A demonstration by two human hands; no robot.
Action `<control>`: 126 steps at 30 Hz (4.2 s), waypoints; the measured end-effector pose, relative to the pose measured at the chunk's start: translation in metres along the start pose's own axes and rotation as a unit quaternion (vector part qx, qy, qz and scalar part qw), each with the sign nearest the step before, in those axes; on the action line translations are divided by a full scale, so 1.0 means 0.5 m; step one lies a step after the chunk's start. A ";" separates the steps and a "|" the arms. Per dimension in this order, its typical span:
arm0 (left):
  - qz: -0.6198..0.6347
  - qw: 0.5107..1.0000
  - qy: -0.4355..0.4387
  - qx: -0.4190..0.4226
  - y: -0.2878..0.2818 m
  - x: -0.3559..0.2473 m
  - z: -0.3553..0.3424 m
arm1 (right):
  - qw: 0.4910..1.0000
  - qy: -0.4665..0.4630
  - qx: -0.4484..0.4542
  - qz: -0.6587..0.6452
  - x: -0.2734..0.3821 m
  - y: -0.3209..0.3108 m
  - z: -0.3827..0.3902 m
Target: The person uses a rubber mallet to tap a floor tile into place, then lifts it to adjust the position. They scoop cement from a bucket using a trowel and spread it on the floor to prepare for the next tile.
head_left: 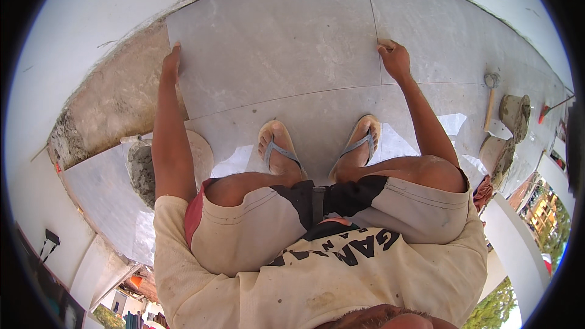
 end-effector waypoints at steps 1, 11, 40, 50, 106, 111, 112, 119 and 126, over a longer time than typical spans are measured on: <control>-0.011 1.000 -0.009 -0.017 -0.001 -0.002 0.005 | 1.000 -0.002 0.000 0.010 -0.004 0.000 -0.001; -0.044 0.999 -0.024 -0.010 0.011 -0.032 0.020 | 1.000 0.019 0.001 0.000 -0.004 -0.009 0.011; -0.150 0.978 0.011 -0.141 -0.032 -0.054 0.058 | 0.962 0.201 -0.081 -0.167 -0.011 -0.012 0.064; -0.104 0.984 -0.002 -0.146 0.014 -0.170 0.191 | 0.923 0.242 -0.110 -0.278 -0.080 -0.118 0.195; -0.433 0.778 0.279 0.360 1.498 -0.438 0.614 | 0.741 0.576 -0.331 -0.102 -1.090 -0.324 0.787; -0.508 0.732 0.335 0.307 1.509 -0.458 0.622 | 0.750 0.590 -0.288 -0.079 -1.086 -0.338 0.769; -0.516 0.725 0.338 0.306 1.506 -0.461 0.627 | 0.758 0.584 -0.284 -0.064 -1.085 -0.340 0.765; -0.624 0.633 0.306 0.342 1.510 -0.518 0.743 | 0.765 0.588 -0.263 0.006 -1.101 -0.347 0.772; -0.593 0.646 0.403 0.262 1.491 -0.542 0.683 | 0.604 0.483 -0.463 -0.434 -1.187 -0.618 0.770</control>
Point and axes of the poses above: each hand's wrist, its own z-axis away from the middle knuckle, its own y-axis out of the palm, x = y × z, the point moved 9 cm from there along -z, towards the middle knuckle, and after that the axes turned 12 degrees about y, right-handed, at the moved point
